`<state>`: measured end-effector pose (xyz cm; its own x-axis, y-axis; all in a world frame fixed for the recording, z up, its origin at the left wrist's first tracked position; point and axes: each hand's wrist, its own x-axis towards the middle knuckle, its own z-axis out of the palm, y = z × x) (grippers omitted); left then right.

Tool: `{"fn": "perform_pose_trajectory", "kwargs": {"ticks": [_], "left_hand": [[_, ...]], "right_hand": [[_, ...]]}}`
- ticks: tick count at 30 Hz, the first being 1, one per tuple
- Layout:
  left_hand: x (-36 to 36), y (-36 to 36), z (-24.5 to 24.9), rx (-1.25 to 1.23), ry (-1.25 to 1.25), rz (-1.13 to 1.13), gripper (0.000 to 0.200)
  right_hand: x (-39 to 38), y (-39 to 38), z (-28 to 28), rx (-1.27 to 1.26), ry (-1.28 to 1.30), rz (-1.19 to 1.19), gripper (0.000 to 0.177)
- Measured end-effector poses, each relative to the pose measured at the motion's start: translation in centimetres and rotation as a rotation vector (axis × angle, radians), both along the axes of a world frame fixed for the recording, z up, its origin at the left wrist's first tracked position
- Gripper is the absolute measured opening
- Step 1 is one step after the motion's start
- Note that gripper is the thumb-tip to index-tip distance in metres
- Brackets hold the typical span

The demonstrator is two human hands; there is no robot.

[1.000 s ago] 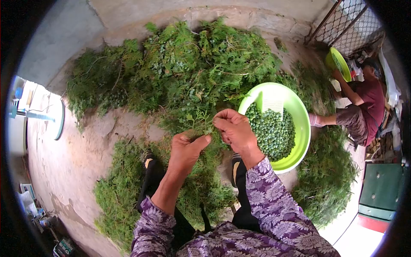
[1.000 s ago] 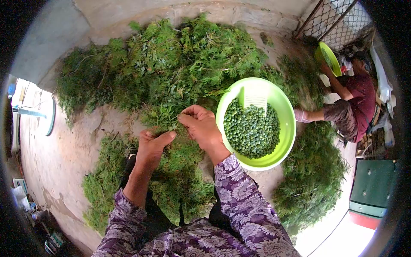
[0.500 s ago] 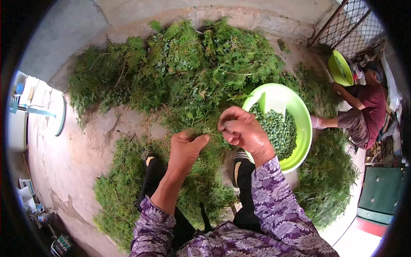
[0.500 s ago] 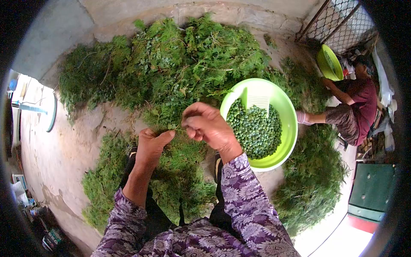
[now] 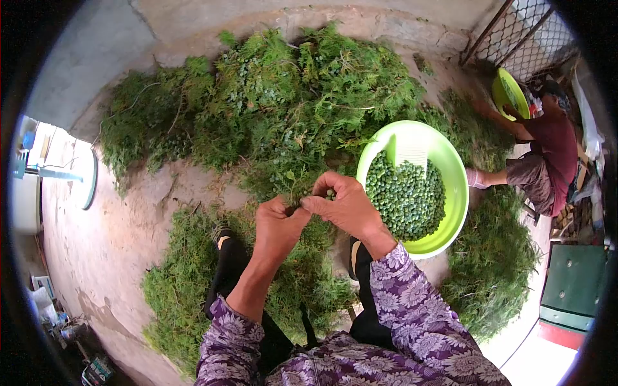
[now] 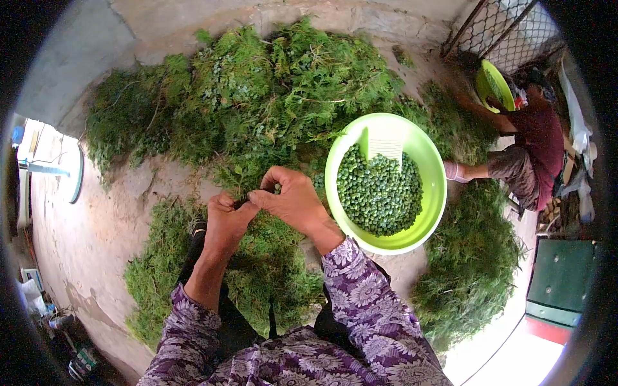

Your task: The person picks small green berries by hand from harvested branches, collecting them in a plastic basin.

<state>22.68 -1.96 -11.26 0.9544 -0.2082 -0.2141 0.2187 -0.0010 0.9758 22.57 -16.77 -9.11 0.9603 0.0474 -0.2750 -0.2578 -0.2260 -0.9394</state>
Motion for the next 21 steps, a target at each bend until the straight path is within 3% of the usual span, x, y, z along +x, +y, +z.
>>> {"fn": "perform_pose_trajectory", "kwargs": {"ticks": [2, 4, 8, 10, 11, 13, 14, 17, 18, 21], "left_hand": [[0.0, -0.1, 0.5, 0.007, 0.0, -0.009, 0.014], [-0.1, -0.2, 1.0, -0.014, 0.016, -0.026, 0.012], [0.0, 0.2, 1.6, 0.073, 0.071, -0.077, 0.01], [0.2, 0.2, 1.0, -0.076, 0.203, -0.06, 0.006], [0.3, 0.3, 1.1, -0.076, 0.202, -0.061, 0.006], [0.4, 0.5, 1.7, -0.186, 0.195, -0.108, 0.004], [0.4, 0.5, 2.1, -0.186, 0.194, -0.107, 0.004], [0.4, 0.6, 2.8, -0.251, 0.242, -0.107, 0.005], [0.4, 0.8, 2.8, -0.193, 0.246, -0.167, 0.005], [0.3, 1.5, 2.0, -0.074, 0.234, -0.244, 0.006]], "right_hand": [[0.0, 0.1, -0.3, -0.006, 0.004, 0.0, 0.026], [-0.1, 0.3, -0.6, -0.106, -0.223, -0.015, 0.024], [-0.2, 0.0, -0.6, -0.056, -0.214, 0.018, 0.022], [-0.2, -0.2, 0.0, 0.057, 0.037, 0.017, 0.02], [-0.1, -0.3, 0.4, 0.058, 0.037, 0.016, 0.02], [0.0, -0.8, 1.3, 0.334, 0.254, 0.019, 0.017], [0.1, -1.1, 1.1, 0.334, 0.253, 0.02, 0.017], [0.5, -2.3, 0.4, 0.855, 0.291, -0.137, 0.011], [0.4, -2.5, 0.4, 0.854, 0.291, -0.136, 0.011], [0.2, -2.8, 1.1, 1.158, 0.224, -0.061, 0.008]]}}
